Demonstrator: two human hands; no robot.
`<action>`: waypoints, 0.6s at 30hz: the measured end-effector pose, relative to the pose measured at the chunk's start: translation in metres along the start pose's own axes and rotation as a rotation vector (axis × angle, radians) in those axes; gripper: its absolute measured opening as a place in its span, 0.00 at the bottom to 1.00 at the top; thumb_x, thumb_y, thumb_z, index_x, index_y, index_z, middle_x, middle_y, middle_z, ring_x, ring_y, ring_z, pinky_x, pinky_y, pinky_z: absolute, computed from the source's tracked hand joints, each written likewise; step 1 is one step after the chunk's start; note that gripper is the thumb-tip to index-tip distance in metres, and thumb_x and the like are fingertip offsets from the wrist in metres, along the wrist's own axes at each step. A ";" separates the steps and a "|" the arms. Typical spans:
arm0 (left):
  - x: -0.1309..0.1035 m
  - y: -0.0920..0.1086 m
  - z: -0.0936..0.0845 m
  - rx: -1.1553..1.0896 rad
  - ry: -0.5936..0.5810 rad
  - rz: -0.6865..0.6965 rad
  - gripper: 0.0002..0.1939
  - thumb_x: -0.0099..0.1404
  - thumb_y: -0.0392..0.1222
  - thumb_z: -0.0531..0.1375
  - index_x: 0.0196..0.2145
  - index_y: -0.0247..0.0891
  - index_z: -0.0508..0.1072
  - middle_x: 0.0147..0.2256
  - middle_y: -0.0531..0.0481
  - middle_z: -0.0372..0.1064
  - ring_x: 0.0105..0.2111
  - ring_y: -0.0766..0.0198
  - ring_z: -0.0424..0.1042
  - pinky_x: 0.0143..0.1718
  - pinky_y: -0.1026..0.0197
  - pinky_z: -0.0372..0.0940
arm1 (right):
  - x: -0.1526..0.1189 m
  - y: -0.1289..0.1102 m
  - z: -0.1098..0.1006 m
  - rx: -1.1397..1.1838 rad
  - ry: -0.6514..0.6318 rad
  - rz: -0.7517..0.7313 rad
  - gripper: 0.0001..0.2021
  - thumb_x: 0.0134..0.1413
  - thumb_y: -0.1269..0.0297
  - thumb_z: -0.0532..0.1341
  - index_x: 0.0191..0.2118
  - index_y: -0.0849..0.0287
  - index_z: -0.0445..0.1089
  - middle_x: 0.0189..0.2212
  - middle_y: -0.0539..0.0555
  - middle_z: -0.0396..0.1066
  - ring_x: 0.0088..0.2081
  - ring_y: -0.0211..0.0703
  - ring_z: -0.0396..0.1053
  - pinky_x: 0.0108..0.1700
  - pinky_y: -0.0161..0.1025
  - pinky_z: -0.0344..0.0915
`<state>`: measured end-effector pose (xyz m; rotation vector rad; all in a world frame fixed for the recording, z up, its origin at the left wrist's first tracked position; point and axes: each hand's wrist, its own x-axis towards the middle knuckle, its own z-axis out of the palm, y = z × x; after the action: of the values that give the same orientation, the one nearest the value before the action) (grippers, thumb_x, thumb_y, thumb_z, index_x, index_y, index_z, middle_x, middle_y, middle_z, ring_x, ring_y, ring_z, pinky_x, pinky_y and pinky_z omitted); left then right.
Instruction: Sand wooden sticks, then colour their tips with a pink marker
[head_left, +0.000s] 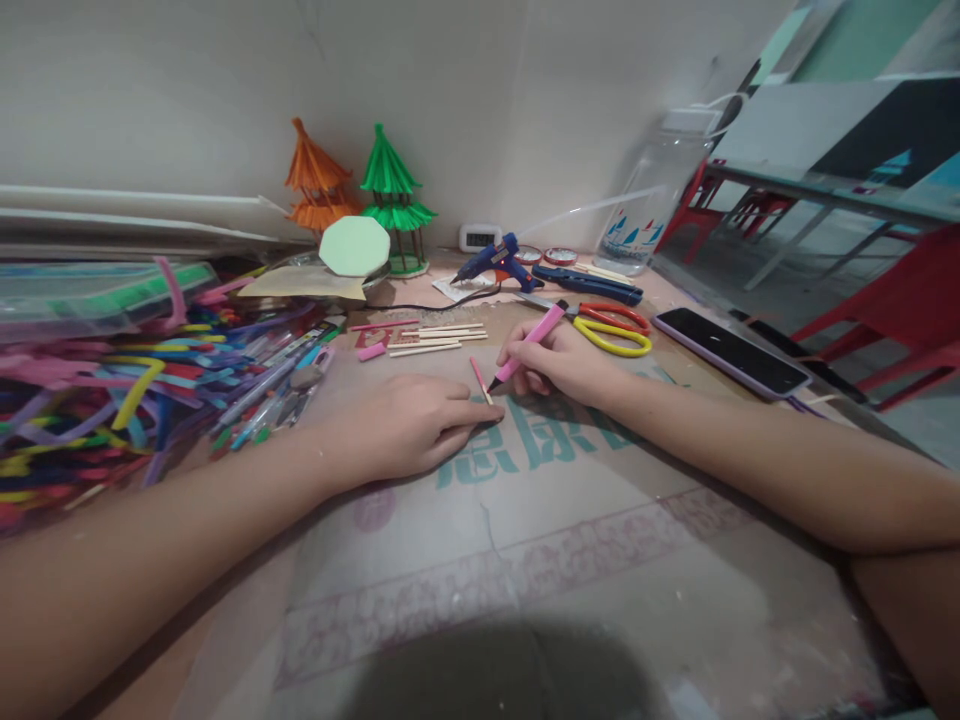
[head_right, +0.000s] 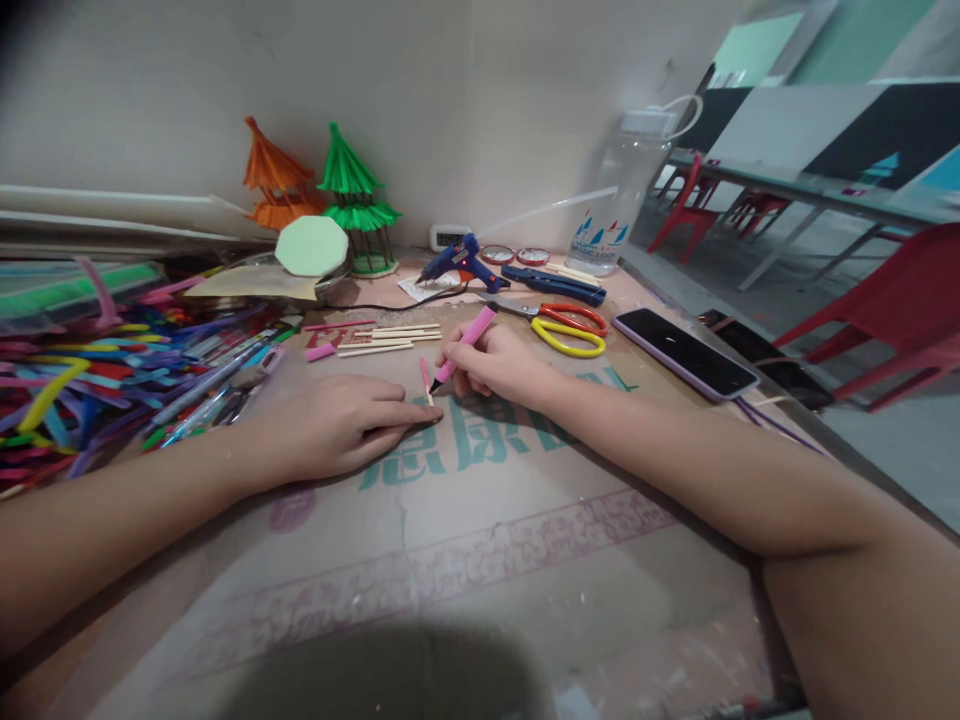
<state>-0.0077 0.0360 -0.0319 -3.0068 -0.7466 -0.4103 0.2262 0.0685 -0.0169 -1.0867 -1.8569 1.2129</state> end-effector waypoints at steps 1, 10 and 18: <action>0.000 0.000 0.000 0.004 -0.006 -0.004 0.20 0.75 0.39 0.51 0.57 0.46 0.77 0.36 0.49 0.78 0.34 0.60 0.74 0.34 0.61 0.62 | 0.000 0.000 -0.001 0.012 -0.013 -0.002 0.07 0.59 0.68 0.58 0.30 0.62 0.69 0.16 0.50 0.70 0.14 0.30 0.58 0.15 0.26 0.53; 0.002 0.002 -0.003 0.014 -0.045 -0.018 0.20 0.76 0.39 0.51 0.58 0.47 0.75 0.36 0.49 0.77 0.34 0.61 0.74 0.35 0.61 0.62 | 0.000 0.003 -0.001 0.031 -0.022 -0.030 0.07 0.60 0.67 0.58 0.31 0.61 0.69 0.15 0.49 0.69 0.14 0.30 0.58 0.15 0.26 0.52; 0.002 0.004 -0.003 0.073 -0.070 -0.013 0.20 0.76 0.40 0.50 0.59 0.47 0.75 0.37 0.49 0.78 0.36 0.59 0.75 0.35 0.60 0.62 | 0.001 0.000 0.001 -0.001 0.036 -0.004 0.08 0.63 0.69 0.56 0.31 0.61 0.68 0.15 0.48 0.68 0.14 0.30 0.57 0.15 0.25 0.52</action>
<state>-0.0047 0.0334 -0.0279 -2.9635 -0.7688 -0.2726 0.2243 0.0691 -0.0168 -1.0979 -1.8312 1.1829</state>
